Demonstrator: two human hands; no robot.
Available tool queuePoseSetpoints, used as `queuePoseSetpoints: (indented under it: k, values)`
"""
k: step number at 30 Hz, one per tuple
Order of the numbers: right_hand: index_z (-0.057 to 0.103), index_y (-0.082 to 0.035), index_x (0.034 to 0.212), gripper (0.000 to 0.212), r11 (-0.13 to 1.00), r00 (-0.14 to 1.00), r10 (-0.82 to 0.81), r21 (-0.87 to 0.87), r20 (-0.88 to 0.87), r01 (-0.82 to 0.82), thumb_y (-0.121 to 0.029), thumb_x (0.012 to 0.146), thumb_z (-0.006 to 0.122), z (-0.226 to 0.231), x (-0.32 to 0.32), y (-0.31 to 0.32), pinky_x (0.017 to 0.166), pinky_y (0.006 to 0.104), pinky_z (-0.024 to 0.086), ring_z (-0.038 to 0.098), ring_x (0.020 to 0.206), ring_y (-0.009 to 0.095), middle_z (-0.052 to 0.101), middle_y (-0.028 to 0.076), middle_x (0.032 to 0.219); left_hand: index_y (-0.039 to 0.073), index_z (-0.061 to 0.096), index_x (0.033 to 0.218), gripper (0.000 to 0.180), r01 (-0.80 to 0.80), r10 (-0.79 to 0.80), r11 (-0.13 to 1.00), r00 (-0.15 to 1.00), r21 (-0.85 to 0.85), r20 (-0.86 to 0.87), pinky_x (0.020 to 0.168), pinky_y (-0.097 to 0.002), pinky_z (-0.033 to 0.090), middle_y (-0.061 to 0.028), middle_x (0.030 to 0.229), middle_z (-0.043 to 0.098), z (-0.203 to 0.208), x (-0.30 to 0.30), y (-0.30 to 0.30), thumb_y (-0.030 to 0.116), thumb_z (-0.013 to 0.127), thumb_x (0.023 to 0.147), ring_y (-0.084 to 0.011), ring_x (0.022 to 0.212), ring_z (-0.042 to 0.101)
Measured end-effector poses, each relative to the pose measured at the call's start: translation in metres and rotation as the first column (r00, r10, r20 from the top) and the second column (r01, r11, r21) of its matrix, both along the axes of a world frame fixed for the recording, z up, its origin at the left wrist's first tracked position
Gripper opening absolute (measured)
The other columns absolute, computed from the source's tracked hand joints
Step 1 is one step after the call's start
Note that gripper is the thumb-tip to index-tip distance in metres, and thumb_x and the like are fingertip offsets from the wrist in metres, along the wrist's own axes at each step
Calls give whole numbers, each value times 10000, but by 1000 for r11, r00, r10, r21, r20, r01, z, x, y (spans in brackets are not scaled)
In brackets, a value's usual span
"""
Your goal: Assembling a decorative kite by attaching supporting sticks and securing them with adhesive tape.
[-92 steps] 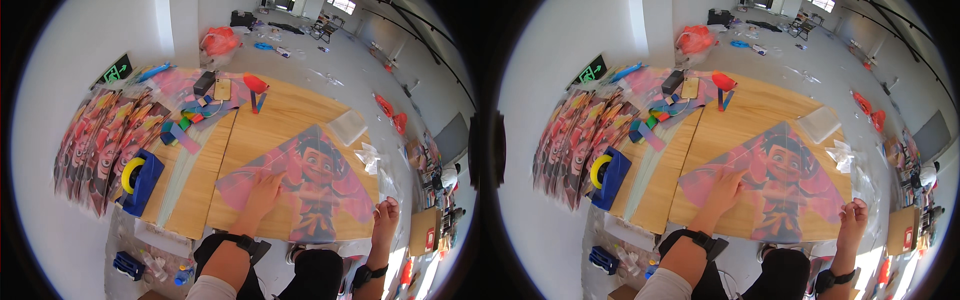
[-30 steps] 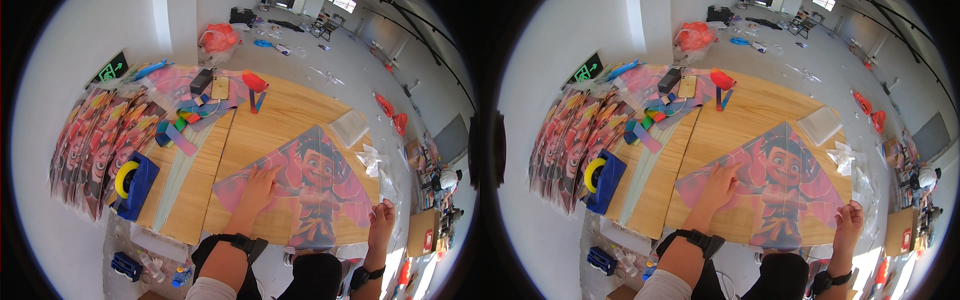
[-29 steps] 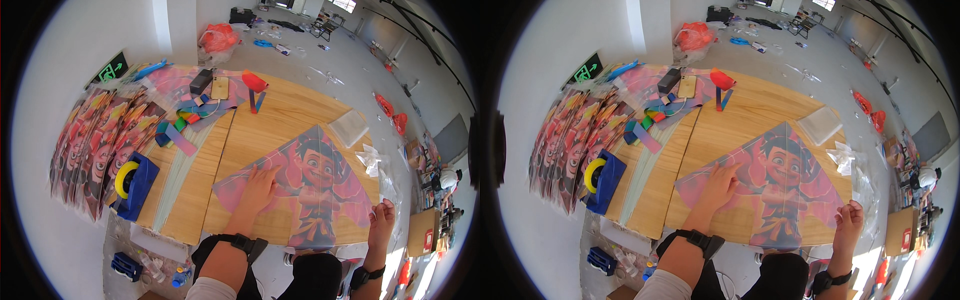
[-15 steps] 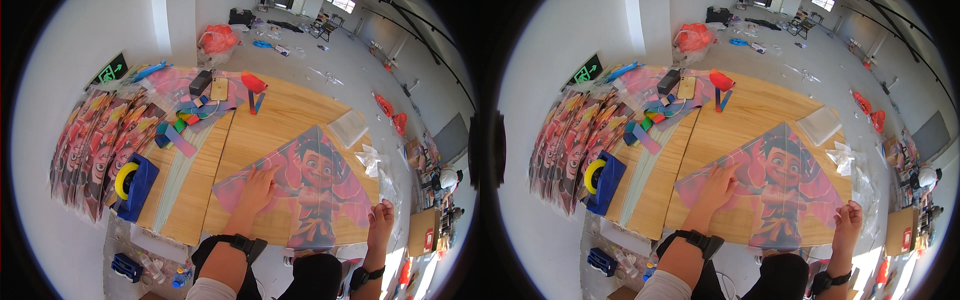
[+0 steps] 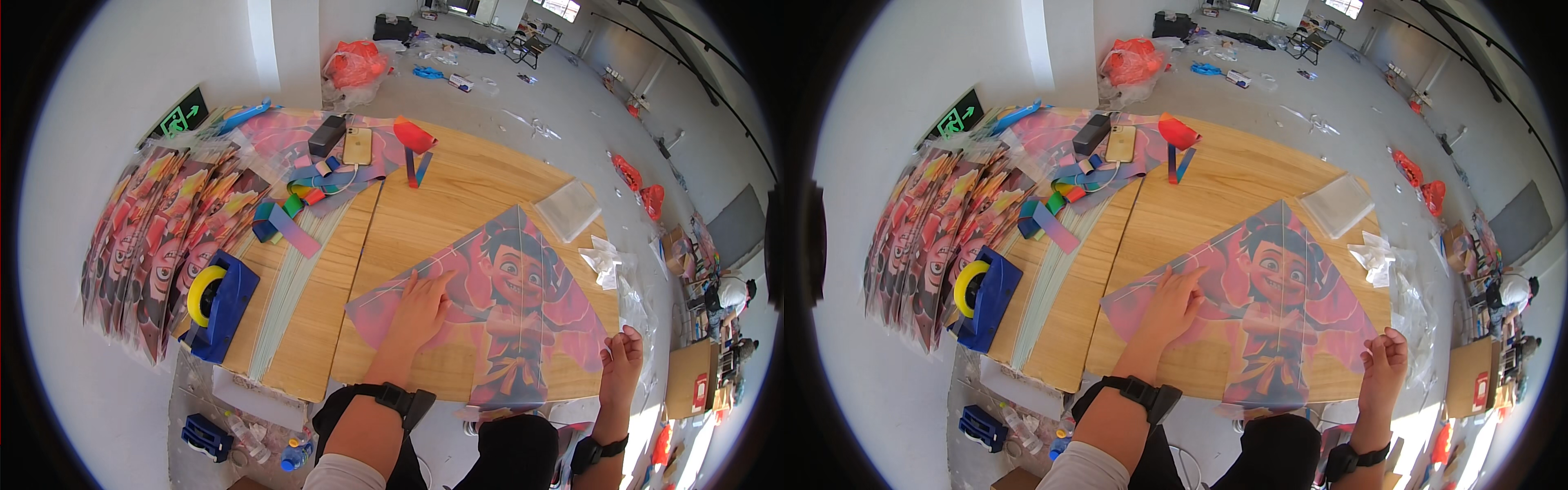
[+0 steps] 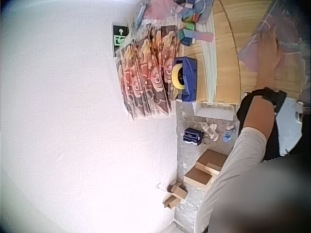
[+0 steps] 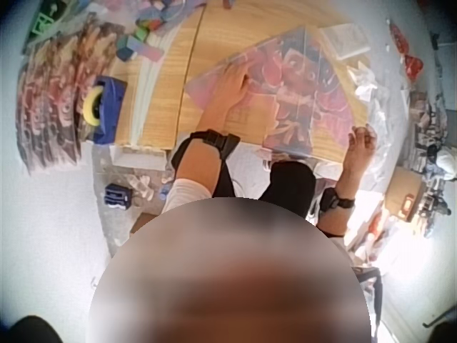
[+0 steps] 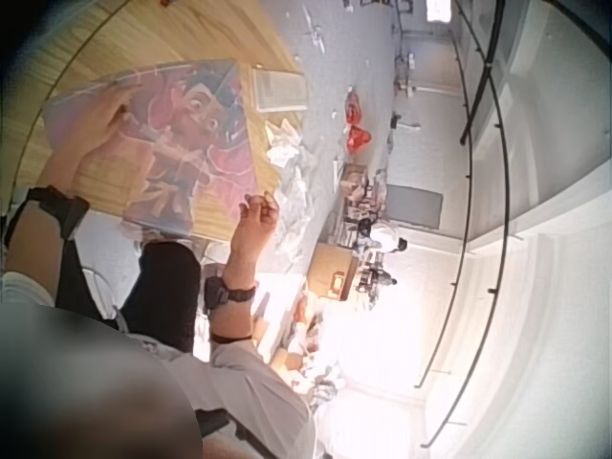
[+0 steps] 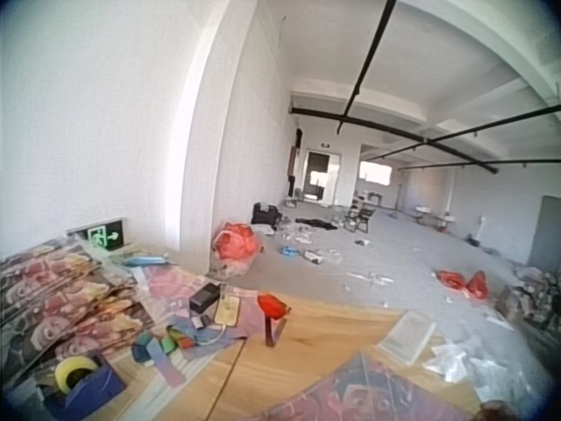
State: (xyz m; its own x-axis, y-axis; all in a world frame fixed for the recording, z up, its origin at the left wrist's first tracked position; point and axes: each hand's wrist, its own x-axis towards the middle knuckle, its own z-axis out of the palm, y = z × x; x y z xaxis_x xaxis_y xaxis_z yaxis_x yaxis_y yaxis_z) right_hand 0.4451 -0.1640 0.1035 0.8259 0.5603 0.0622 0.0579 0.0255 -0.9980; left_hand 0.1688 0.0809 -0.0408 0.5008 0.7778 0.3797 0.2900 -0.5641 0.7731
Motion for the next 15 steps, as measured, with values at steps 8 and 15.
queuePoseSetpoints:
  k: [8, 15]
  values:
    - [556, -87, 1242, 243, 1000, 1000, 2, -4, 1, -2, -62, 1005, 607, -1, 1, -1, 781, 235, 485, 618, 927, 94, 606, -28, 967, 129, 489, 1439, 601, 0, 0, 1000, 1000, 4, -10, 1200, -551, 294, -36, 914, 619, 0, 0, 0, 4, 639, 870, -258, 1024, 607]
    - [553, -87, 1246, 248, 1000, 1000, 2, -1, 0, -2, -61, 1005, 607, -2, 0, 1, 780, 236, 485, 617, 928, 99, 602, -27, 960, 127, 495, 1434, 598, -3, 3, 1000, 1000, 4, -4, 1210, -553, 284, -37, 911, 620, -1, 0, 2, -3, 636, 867, -258, 1016, 609]
